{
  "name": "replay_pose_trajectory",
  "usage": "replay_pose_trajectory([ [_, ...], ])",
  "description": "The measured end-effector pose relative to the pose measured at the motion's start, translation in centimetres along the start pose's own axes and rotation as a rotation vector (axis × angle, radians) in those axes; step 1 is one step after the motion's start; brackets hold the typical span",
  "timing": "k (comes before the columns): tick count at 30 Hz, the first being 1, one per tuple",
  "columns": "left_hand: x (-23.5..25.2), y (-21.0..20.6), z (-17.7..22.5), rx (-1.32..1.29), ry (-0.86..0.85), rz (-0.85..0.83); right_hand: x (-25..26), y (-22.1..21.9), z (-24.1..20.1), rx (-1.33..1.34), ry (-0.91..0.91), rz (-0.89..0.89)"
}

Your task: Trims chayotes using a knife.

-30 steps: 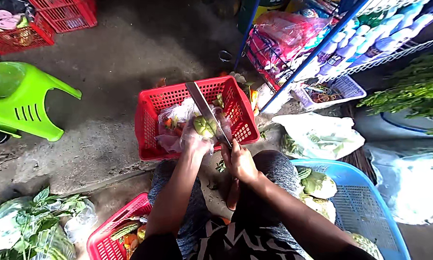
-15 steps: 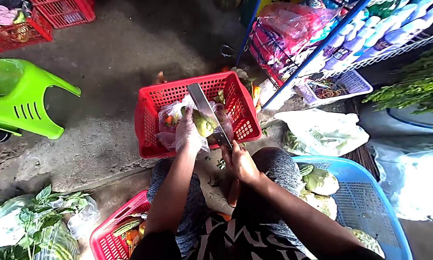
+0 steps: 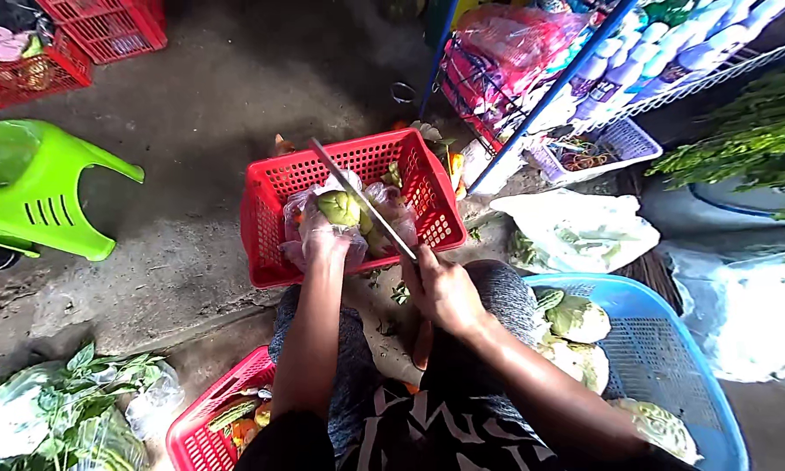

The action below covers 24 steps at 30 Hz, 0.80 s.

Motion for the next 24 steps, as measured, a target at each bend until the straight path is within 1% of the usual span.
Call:
replay_pose_trajectory([
  [2,-0.6,-0.2,-0.6,-0.054,-0.001,0.007,-0.2,-1.0,-0.5,0.011,0.011,0.023],
  [4,-0.9,-0.2,-1.1,-0.077,-0.001,-0.002,-0.3,-2.4,-0.5,-0.007,-0.009,-0.004],
  [6,-0.9,-0.2,-1.7,-0.116,0.007,-0.067,-0.4,-3.7,-0.1,-0.021,-0.023,-0.042],
  [9,-1.1,-0.2,-2.1,-0.149,0.022,-0.132,-0.8,-4.2,0.0,-0.042,-0.008,-0.021],
  [12,-2.3,-0.7,-1.8,-0.155,0.039,-0.078,-1.2,-4.5,-0.1,-0.07,-0.037,-0.022],
  [15,-2.9,-1.1,-0.7,-0.152,-0.007,-0.069,-1.1,-4.0,-0.7,-0.062,-0.026,0.013],
  [17,-2.6,-0.7,-0.9,-0.13,0.001,-0.065,-1.1,-4.3,-0.4,-0.067,-0.028,-0.02],
  [19,-2.0,-0.4,-1.5,-0.132,0.044,-0.077,-0.8,-5.0,-0.1,-0.075,-0.029,-0.045],
  [21,-1.5,-0.1,-2.0,-0.146,0.102,-0.081,-0.7,-5.4,0.1,-0.07,-0.003,-0.015],
  [24,-2.4,0.1,-2.4,-0.107,0.199,-0.004,-1.0,-6.2,0.6,-0.026,0.043,0.046],
])
Point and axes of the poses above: each hand's wrist, its own x-axis towards the middle knuckle, its own y-axis out of the back of the hand, z = x × y, the point moved 8 cm from there along x, towards the middle knuckle, and after that the axes turned 12 degrees about -y, right-handed, at the moved point
